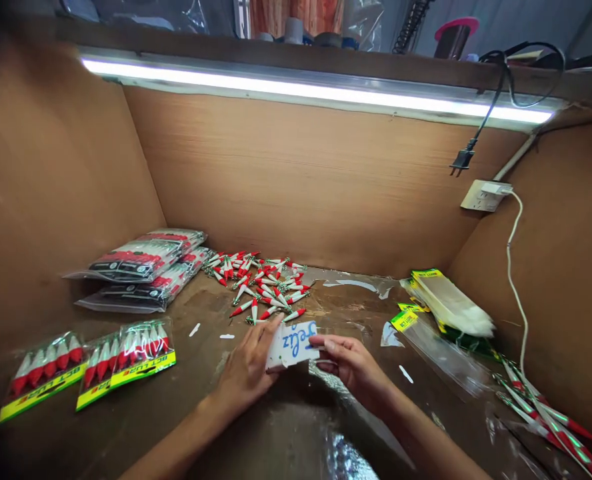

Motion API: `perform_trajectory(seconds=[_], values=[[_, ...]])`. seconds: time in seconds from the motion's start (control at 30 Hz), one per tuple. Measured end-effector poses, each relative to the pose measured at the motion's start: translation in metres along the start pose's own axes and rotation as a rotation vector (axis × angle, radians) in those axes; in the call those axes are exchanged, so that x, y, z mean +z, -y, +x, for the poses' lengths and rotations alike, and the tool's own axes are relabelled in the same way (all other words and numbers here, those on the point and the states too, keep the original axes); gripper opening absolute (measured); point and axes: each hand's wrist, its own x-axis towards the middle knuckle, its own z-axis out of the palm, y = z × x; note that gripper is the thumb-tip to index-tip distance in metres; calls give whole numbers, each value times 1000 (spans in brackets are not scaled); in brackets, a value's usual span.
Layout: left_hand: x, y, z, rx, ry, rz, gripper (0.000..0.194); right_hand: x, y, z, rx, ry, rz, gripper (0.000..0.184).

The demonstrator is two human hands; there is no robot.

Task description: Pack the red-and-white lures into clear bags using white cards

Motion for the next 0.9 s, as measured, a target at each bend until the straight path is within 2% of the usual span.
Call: perform_trajectory(seconds=[0.03,0.07,0.13,0.23,0.33,0.43,0.5,0.53,0.67,0.73,0.8,0.9], values=[[-2,7,3,-28,3,-14,91,-3,-5,19,-27,-25,-72,49],[-5,13,6,-61,-18,-24,88,-7,-10,40,-85,-108,-200,49],[-13,26,14,-134,-108,-34,83,-12,-18,81,-175,-196,-627,45],[-29,43,23,-270,-283,-30,81,-11,-24,121,-215,-140,-782,46],[-42,53,28,-347,-363,-16,83,-7,-28,132,-212,-74,-831,27],[-45,55,27,-341,-317,-27,84,-9,-30,123,-197,-57,-868,17],[-42,53,26,-319,-240,-36,87,-14,-32,112,-161,-41,-773,21],[-40,52,25,-307,-198,-41,90,-17,-32,106,-118,-36,-650,24],[-31,44,18,-222,-2,-55,98,-30,-26,72,145,-34,99,37],[-25,39,14,-142,113,-41,103,-35,-20,54,221,-18,365,37],[-19,31,9,-76,205,-18,107,-38,-15,41,244,6,522,34],[-12,22,5,-54,303,13,108,-41,-14,33,258,34,609,30]])
